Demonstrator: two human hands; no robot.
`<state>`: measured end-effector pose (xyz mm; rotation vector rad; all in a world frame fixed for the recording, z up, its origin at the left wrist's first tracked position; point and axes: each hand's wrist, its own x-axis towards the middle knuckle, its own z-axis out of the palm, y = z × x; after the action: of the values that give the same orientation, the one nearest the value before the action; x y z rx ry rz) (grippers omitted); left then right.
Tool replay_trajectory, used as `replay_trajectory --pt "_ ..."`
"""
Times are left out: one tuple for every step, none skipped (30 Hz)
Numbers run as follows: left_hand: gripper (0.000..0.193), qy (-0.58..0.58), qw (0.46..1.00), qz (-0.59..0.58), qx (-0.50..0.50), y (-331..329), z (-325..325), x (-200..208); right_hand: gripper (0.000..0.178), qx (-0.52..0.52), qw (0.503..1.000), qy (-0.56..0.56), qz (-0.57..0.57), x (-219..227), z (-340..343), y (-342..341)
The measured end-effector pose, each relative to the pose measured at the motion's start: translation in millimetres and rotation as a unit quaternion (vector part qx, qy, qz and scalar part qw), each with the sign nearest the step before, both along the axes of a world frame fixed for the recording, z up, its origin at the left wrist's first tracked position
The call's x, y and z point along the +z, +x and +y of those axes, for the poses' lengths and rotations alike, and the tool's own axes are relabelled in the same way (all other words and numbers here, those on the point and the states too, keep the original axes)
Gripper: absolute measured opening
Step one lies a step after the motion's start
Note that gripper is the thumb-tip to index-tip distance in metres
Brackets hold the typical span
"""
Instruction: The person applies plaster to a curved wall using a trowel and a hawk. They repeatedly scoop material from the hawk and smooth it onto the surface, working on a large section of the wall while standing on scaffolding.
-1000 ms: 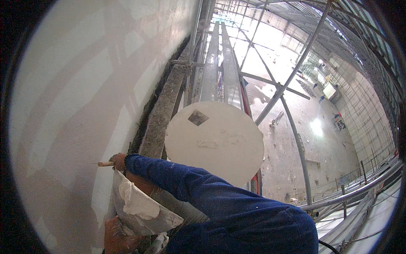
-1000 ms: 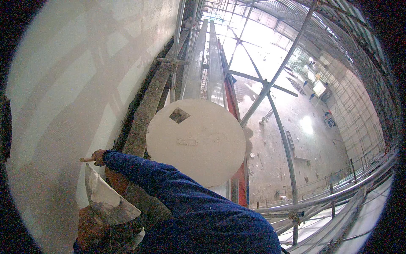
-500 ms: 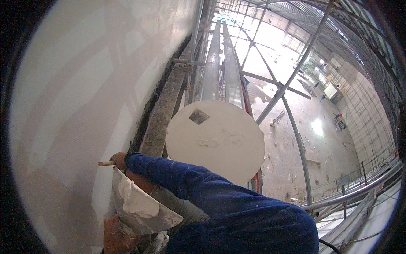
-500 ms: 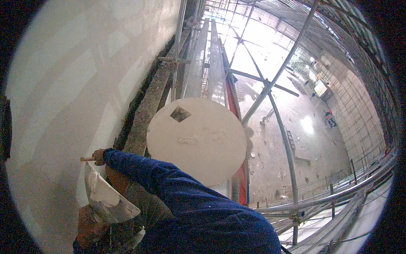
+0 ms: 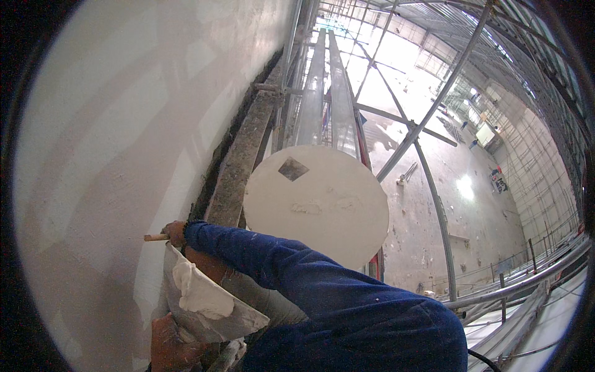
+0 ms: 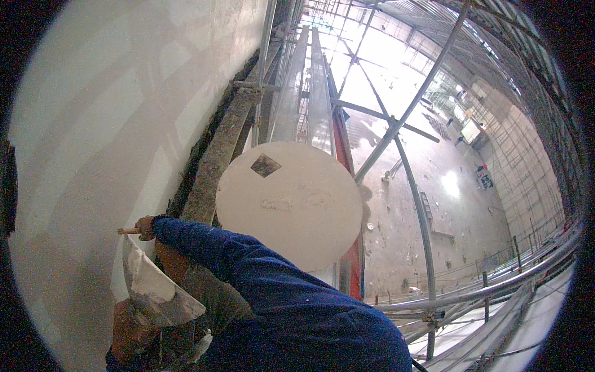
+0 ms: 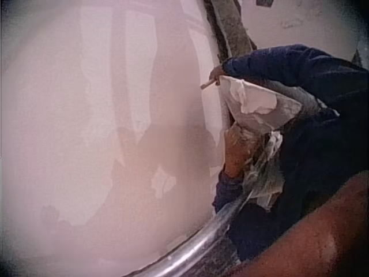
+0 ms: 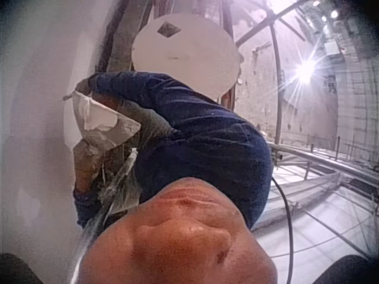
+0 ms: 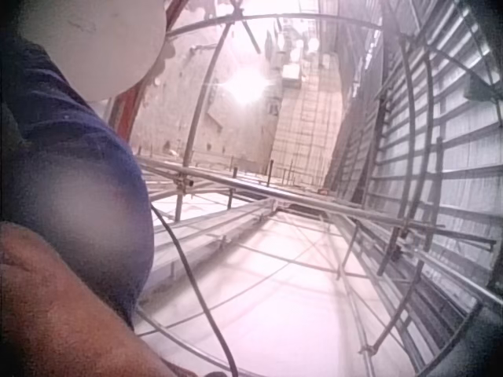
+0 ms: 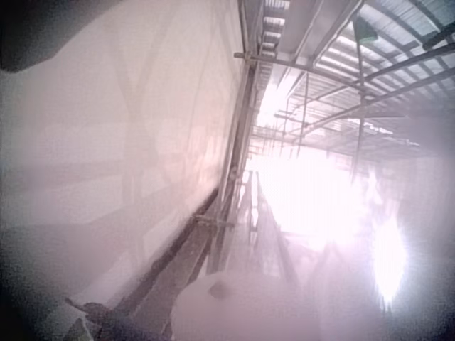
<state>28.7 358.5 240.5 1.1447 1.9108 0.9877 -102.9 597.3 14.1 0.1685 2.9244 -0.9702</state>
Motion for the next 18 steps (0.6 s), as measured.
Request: replay_trajectory --pt "0.037 0.014 1.0 0.012 0.001 -1.3 -0.4 -4.3 0.035 0.009 1.0 -0.004 0.004 1.1 0.8 3.0" --pt "0.037 0.028 0.999 0.023 0.001 -2.7 -0.8 -11.3 0.035 0.012 1.0 -0.003 0.002 2.3 1.6 5.9" --pt "0.037 0.04 0.998 0.04 0.004 -3.2 -2.3 -12.3 0.035 0.016 1.0 -0.004 0.007 6.0 -0.6 3.8" --pt "0.038 0.034 0.999 0.032 0.012 -2.2 -2.9 -10.6 0.035 0.021 1.0 -0.005 0.011 9.2 -2.8 2.3" --pt "0.039 0.028 0.999 0.024 0.019 -0.3 -3.3 -8.7 0.036 0.024 0.999 -0.015 0.016 12.1 -4.9 1.2" --pt "0.039 0.024 0.999 0.012 0.024 0.5 -2.4 -8.7 0.036 0.023 0.999 -0.022 0.018 10.8 -3.5 1.3" --pt "0.039 0.019 0.999 0.032 0.007 -2.3 -3.0 -10.6 0.037 0.023 0.999 -0.03 0.02 9.8 -2.2 1.1" --pt "0.039 0.013 0.998 0.053 -0.01 -7.5 -4.8 -13.8 0.037 0.026 0.999 -0.019 0.031 9.2 -2.2 -0.1" --pt "0.038 0.008 0.997 0.071 -0.028 -9.5 -3.5 -15.3 0.037 0.028 0.999 -0.007 0.039 8.0 -2.3 0.5" --pt "0.037 0.0 0.997 0.074 -0.033 -9.9 -3.2 -14.3 0.037 0.03 0.998 0.004 0.047 6.8 -1.6 1.8" --pt "0.036 -0.008 0.996 0.077 -0.037 -10.1 -3.1 -10.2 0.038 0.025 0.999 -0.001 0.028 6.2 -0.5 2.6" --pt "0.035 -0.018 0.996 0.082 -0.039 -10.2 -3.7 -7.3 0.038 0.023 1.0 -0.009 0.01 15.6 -4.3 5.3" --pt "0.035 -0.013 0.996 0.086 -0.025 -10.6 -4.8 -9.8 0.039 0.022 1.0 -0.016 -0.008 21.9 -7.2 7.3" --pt "0.036 -0.008 0.996 0.09 -0.011 -11.2 -6.9 -14.6 0.036 0.024 1.0 0.0 0.001 18.1 -9.2 3.5" --pt "0.037 -0.001 0.996 0.094 0.002 -10.8 -8.0 -18.1 0.033 0.024 1.0 0.018 0.009 15.0 -9.8 0.2" --pt "0.038 0.006 0.996 0.09 0.005 -10.7 -9.2 -19.8 0.03 0.025 0.999 0.035 0.017 13.3 -10.0 -1.8" --pt "0.038 0.013 0.996 0.086 0.009 -10.6 -10.4 -20.9 0.03 0.022 0.999 0.034 0.011 11.4 -9.3 -2.9" --pt "0.039 0.018 0.996 0.083 0.014 -10.0 -9.8 -20.2 0.03 0.02 0.999 0.031 0.006 11.2 -9.2 -3.3"
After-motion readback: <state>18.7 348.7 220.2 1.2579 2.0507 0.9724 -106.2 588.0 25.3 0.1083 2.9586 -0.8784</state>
